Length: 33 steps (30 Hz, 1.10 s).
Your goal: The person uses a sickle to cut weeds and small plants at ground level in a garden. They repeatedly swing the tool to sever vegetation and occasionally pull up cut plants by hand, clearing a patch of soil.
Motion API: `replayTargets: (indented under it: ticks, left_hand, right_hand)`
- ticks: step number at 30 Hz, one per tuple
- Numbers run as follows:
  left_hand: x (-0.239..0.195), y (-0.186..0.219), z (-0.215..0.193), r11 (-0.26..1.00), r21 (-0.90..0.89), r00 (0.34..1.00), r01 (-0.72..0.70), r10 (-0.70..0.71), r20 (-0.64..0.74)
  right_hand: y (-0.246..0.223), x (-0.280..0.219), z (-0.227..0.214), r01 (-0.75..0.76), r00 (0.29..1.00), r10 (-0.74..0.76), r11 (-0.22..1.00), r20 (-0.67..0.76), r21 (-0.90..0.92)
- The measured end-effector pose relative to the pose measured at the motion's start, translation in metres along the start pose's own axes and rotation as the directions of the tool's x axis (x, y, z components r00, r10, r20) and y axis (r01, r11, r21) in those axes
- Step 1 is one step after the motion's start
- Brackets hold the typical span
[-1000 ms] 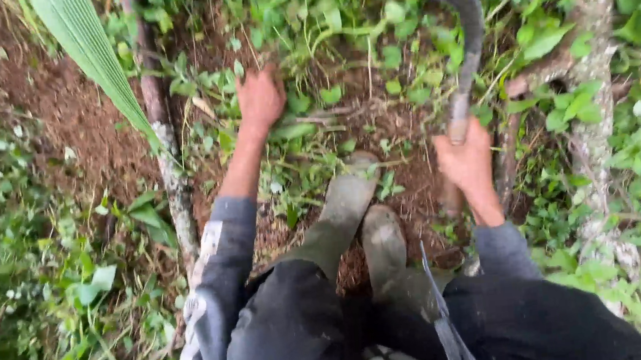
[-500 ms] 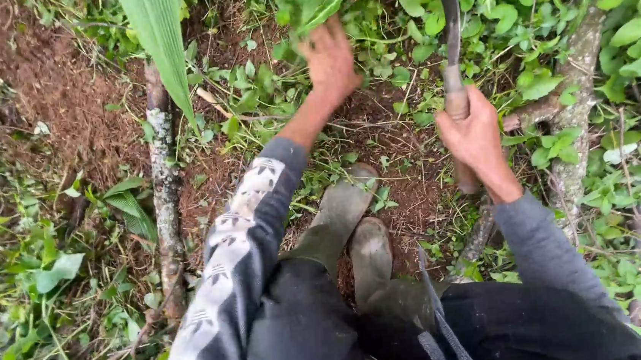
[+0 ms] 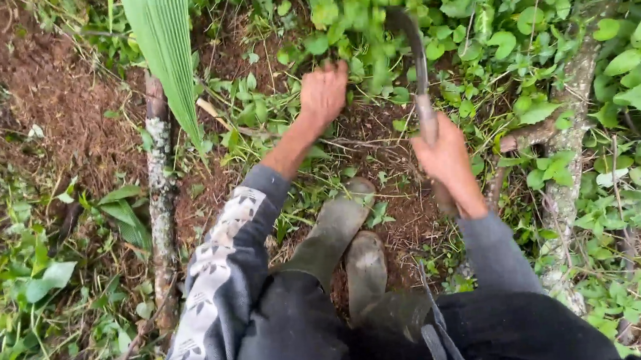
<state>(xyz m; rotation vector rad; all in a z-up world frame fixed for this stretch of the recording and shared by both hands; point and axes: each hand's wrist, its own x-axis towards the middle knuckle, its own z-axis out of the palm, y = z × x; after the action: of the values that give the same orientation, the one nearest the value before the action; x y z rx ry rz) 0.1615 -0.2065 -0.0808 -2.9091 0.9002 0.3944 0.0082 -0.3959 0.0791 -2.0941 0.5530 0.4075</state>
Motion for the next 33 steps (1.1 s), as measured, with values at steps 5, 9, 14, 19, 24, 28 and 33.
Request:
replayTargets:
  ticks: [5,9,14,19,24,28,33]
  left_hand:
    - [-0.02,-0.01,-0.022,0.998,-0.061,0.997,0.012,-0.017,-0.079]
    - [-0.032,-0.02,-0.022,0.999,-0.019,0.991,-0.03,0.028,-0.134]
    - [-0.04,-0.022,-0.016,0.998,-0.056,0.987,-0.036,0.026,-0.159]
    - [-0.064,-0.038,-0.023,0.992,-0.127,0.993,-0.017,0.003,-0.115]
    - [-0.081,-0.057,-0.038,0.989,-0.127,0.984,0.07,-0.09,-0.157]
    - [-0.087,-0.096,-0.024,0.953,-0.279,0.951,0.12,-0.191,-0.244]
    - [-0.109,-0.076,-0.009,0.977,-0.186,0.976,0.101,-0.134,-0.174]
  right_hand:
    - [0.023,-0.031,0.016,-0.122,0.988,0.118,0.992,0.1,0.036]
    - [0.009,-0.057,-0.016,-0.184,0.979,0.188,0.981,0.073,-0.057]
    - [0.023,0.006,0.042,-0.057,0.997,0.045,0.978,0.062,0.203]
    - [0.001,-0.026,0.019,-0.274,0.946,0.25,0.957,0.204,0.098]
    - [0.005,0.051,0.063,-0.144,0.989,0.134,0.953,0.056,0.266]
    - [-0.028,0.0,0.038,-0.237,0.954,0.204,0.962,0.218,0.137]
    - [0.02,0.047,0.061,-0.148,0.986,0.168,0.897,-0.011,0.417]
